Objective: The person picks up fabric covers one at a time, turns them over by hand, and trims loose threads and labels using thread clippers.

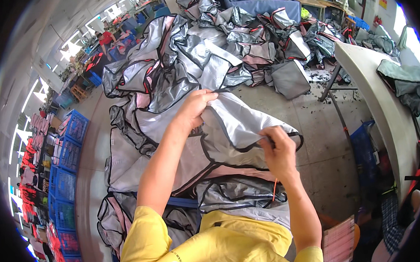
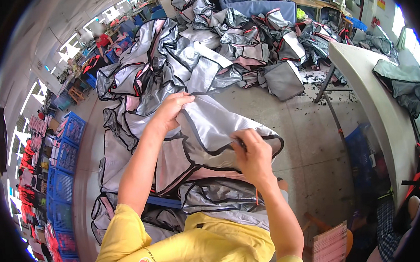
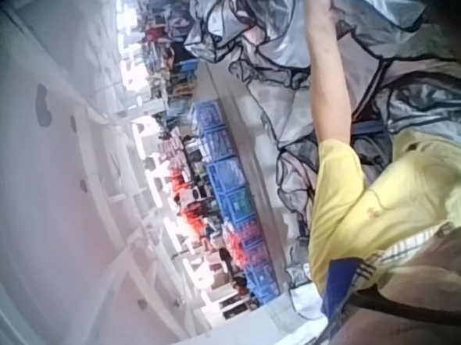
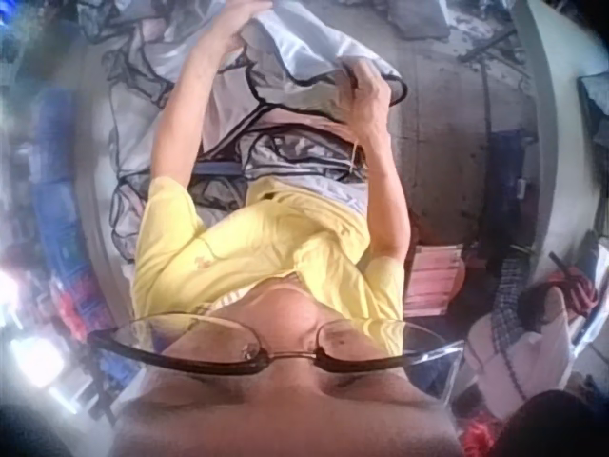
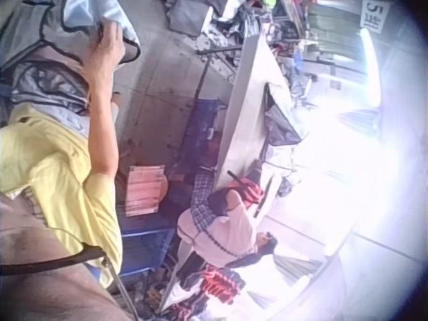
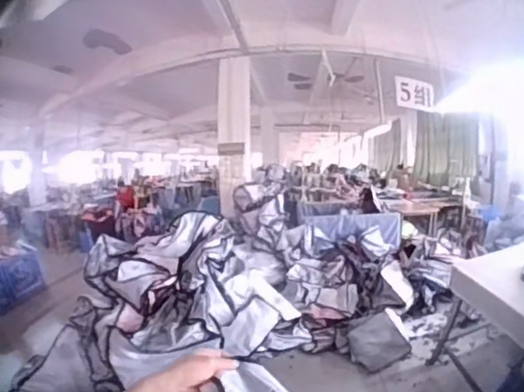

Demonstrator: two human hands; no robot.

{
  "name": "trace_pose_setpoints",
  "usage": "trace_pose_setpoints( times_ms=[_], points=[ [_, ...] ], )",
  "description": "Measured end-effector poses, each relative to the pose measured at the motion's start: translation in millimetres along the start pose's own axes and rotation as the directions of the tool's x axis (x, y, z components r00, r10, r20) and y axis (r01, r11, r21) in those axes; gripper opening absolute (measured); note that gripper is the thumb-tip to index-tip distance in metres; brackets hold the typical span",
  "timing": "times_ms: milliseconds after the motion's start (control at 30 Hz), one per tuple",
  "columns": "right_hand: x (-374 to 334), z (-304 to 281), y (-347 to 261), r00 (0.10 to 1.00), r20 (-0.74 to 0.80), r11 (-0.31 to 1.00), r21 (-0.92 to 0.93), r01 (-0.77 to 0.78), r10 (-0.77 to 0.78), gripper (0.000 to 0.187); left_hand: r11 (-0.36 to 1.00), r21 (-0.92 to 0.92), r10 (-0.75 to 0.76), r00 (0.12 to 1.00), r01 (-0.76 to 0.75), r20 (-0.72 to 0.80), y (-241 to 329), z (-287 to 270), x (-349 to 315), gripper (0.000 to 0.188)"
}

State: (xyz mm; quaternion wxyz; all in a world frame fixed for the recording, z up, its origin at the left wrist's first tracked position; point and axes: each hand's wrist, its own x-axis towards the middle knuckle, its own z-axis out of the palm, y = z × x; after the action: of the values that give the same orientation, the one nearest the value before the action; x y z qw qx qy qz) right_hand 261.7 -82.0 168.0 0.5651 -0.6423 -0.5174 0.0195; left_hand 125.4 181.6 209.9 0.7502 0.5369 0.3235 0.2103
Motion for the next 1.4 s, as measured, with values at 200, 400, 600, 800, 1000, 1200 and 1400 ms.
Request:
trace_pose_setpoints(
  times_ms=[200,400,600,800,1000,1200,1400],
  points=[
    [-40.8,-25.6,-13.4,0.986,0.152,0.996,0.044,-0.078,0.071,0.023,0.940,0.317,0.106,0.991,-0.128,0.085,-12.3,12.4,-14.3,0.021],
    [-164.9,1.4,-53.2,0.815,0.565,0.982,0.042,-0.186,0.130,0.022,0.532,0.820,0.002,0.968,-0.212,0.249,-69.7,-17.3,-132.6,0.022],
    [-193.8,-43.1,-41.0,0.695,0.126,0.684,0.123,-0.719,0.708,0.014,0.713,0.695,-0.188,0.980,0.092,0.063,-160.2,-57.2,-205.0,0.024],
    [-156.3,-29.8,23.9,0.676,-0.127,0.666,-0.113,-0.737,0.726,0.045,0.691,0.723,-0.118,0.990,0.026,0.077,-170.6,-53.2,-200.3,0.025],
    [-216.0,30.9,23.2,0.469,0.171,0.333,0.500,-0.799,0.867,0.039,-0.235,0.958,0.368,0.898,-0.162,0.242,-133.0,-38.5,-184.2,0.023],
    [-233.3,41.7,23.5,0.483,0.171,0.394,0.382,-0.836,0.859,0.034,0.180,0.892,0.475,0.830,-0.416,0.292,-116.1,59.4,-118.7,0.022],
    [-238.5,31.9,34.1,0.448,0.148,0.345,0.445,-0.826,0.882,0.039,0.624,0.699,0.336,0.928,-0.349,0.163,-200.2,5.6,-149.3,0.018]
  ],
)
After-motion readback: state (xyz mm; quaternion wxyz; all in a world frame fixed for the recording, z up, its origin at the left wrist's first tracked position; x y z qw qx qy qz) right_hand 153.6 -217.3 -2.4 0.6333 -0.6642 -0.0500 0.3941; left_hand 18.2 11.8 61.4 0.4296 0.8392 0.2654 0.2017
